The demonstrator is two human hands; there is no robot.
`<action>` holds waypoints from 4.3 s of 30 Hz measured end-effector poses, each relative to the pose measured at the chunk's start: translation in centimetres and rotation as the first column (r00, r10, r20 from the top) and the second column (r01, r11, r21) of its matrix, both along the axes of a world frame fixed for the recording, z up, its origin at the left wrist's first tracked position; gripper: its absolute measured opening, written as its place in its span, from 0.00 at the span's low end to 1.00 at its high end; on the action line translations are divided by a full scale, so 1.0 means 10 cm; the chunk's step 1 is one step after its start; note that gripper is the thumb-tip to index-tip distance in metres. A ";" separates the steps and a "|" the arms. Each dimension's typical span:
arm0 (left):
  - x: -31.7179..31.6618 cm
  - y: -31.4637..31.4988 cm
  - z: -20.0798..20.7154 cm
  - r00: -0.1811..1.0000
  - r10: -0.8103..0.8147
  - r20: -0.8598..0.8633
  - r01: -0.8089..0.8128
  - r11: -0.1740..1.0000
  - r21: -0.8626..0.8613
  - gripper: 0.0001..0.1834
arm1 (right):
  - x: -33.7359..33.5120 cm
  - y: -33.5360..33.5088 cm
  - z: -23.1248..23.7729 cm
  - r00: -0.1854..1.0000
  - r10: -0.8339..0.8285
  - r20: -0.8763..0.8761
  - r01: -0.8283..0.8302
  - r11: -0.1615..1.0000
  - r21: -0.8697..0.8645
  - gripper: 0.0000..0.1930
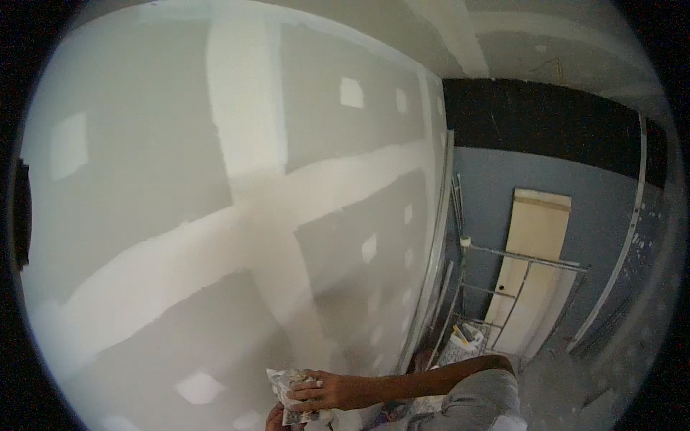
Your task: The person applies joint compound to a ceiling using a hawk and taping knife. They repeatedly scoop compound from the hawk onto the knife and spread it over seams and screw indentations on the ceiling surface.
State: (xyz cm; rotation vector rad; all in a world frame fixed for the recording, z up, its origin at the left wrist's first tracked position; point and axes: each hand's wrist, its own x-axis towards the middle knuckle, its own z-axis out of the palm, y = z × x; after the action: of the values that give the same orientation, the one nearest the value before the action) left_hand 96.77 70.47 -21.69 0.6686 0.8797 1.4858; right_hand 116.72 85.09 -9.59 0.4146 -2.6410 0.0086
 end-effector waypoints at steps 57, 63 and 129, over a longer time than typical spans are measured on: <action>2.23 3.43 -1.74 0.801 -0.381 -0.462 0.205 0.899 -0.386 0.19 | 3.39 2.04 -3.01 0.545 -0.735 0.404 -0.419 -0.656 -0.628 0.16; 2.20 3.44 -1.54 0.849 -0.311 -0.427 0.175 0.928 -0.328 0.19 | 3.47 2.22 -3.13 0.556 -0.661 0.504 -0.213 -0.700 -0.682 0.19; 4.15 5.74 -0.83 0.867 0.204 -0.455 -0.235 0.972 -0.012 0.27 | 4.51 6.69 -1.53 0.726 -0.291 0.623 0.386 -0.577 -0.719 0.39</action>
State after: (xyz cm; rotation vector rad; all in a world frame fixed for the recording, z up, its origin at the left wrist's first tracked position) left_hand 138.26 127.89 -29.98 0.9072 1.3981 1.5174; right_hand 161.77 152.03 -24.87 -1.3210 -1.3994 1.9459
